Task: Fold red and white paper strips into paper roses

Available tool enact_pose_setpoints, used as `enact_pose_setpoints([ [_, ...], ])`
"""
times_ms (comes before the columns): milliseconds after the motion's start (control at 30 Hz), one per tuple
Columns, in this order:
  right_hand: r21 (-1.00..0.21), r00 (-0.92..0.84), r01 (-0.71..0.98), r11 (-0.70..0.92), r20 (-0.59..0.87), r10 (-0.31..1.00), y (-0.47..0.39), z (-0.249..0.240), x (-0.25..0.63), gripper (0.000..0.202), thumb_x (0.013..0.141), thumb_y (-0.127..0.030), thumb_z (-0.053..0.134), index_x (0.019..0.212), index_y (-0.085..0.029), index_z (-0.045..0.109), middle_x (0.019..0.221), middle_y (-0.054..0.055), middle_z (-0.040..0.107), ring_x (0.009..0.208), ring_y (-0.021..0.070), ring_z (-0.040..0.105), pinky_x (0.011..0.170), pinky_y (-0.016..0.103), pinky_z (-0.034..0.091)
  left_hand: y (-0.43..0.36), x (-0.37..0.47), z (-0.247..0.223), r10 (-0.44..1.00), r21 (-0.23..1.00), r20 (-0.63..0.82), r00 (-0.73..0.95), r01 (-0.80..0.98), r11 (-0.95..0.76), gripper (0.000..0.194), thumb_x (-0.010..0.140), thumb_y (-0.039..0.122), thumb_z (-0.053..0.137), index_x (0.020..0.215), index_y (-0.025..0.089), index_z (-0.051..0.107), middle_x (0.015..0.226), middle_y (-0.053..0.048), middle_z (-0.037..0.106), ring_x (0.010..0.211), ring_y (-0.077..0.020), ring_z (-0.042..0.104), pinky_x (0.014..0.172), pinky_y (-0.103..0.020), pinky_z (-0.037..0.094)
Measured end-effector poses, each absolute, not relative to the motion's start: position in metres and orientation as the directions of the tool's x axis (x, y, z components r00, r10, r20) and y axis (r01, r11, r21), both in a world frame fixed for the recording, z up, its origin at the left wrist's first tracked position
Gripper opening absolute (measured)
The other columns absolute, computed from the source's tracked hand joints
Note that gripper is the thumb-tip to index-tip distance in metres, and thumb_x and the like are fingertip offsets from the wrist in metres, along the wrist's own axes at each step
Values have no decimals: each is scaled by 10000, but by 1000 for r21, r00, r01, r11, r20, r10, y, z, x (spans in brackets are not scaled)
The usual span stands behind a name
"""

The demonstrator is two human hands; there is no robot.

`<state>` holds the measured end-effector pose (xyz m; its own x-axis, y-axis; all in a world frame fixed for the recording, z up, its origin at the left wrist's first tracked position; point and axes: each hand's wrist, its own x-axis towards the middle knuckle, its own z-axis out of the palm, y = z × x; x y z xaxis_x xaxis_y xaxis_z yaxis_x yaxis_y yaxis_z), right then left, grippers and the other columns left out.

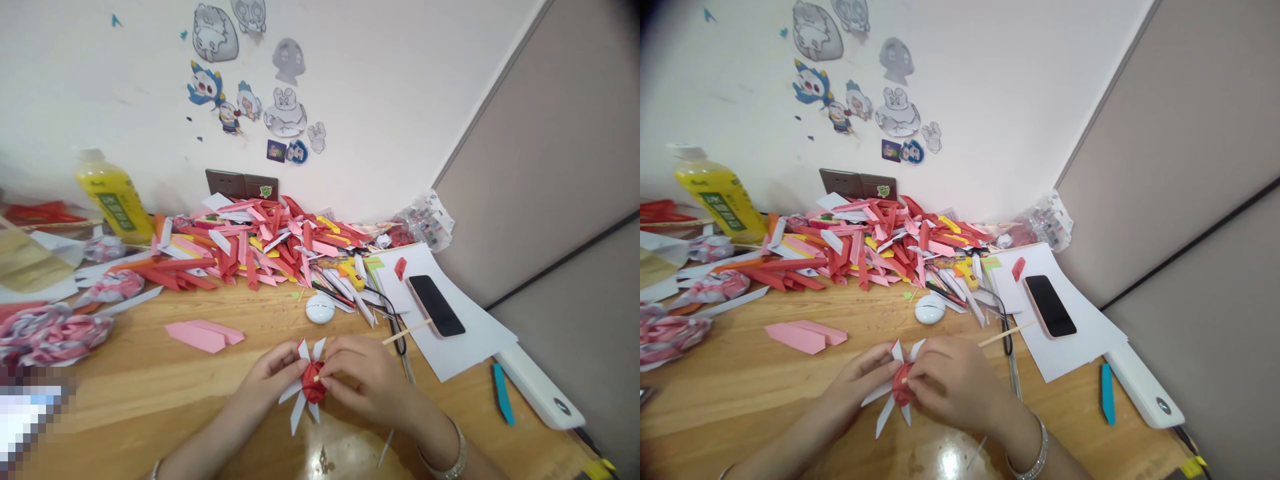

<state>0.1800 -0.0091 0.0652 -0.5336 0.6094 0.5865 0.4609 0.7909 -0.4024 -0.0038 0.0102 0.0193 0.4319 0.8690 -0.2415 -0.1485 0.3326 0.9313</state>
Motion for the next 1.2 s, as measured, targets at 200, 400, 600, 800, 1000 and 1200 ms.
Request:
enact_pose_setpoints([
  [200, -76, -647, 575, 815, 568, 509, -11, 64, 182, 256, 959, -178, 427, 802, -164, 630, 700, 34, 635, 600, 131, 539, 508, 230, 388, 10, -5, 20, 867, 933, -251, 430, -132, 335, 402, 638, 536, 754, 773, 169, 658, 769, 7, 654, 773, -180, 562, 710, -259, 432],
  [400, 141, -725, 592, 794, 522, 448, -15, 63, 183, 200, 929, -123, 453, 824, -149, 622, 682, 38, 608, 555, 146, 495, 470, 266, 339, 9, -5, 21, 861, 935, -254, 440, -115, 335, 398, 637, 535, 754, 757, 169, 651, 722, 16, 635, 743, -175, 560, 699, -258, 429],
  [600, 40, -696, 575, 817, 548, 463, -13, 62, 183, 212, 923, -144, 476, 760, -160, 610, 704, 37, 608, 570, 135, 506, 488, 251, 351, 9, -4, 22, 856, 937, -251, 451, -108, 331, 413, 631, 549, 751, 765, 171, 648, 728, 16, 632, 722, -166, 554, 676, -253, 424],
  [800, -226, -630, 547, 806, 523, 574, -13, 66, 183, 218, 920, -222, 493, 766, -174, 640, 805, 45, 640, 635, 130, 556, 535, 236, 385, 8, -3, 20, 852, 949, -218, 475, -99, 298, 416, 653, 557, 737, 779, 171, 644, 720, 12, 623, 726, -173, 550, 680, -266, 421],
  [1000, -411, -555, 545, 730, 476, 682, -16, 69, 182, 218, 919, -226, 517, 763, -176, 660, 808, 40, 637, 665, 120, 585, 576, 214, 432, 8, -3, 15, 845, 957, -192, 499, -96, 274, 426, 658, 572, 730, 773, 172, 638, 711, 11, 616, 708, -172, 544, 660, -263, 412],
  [1200, -29, -699, 561, 828, 518, 492, -13, 66, 184, 232, 941, -139, 447, 805, -149, 635, 734, 38, 652, 600, 134, 559, 494, 227, 389, 7, -4, 22, 844, 949, -209, 493, -105, 297, 410, 665, 558, 731, 791, 177, 645, 721, 17, 620, 708, -166, 544, 657, -253, 415],
])
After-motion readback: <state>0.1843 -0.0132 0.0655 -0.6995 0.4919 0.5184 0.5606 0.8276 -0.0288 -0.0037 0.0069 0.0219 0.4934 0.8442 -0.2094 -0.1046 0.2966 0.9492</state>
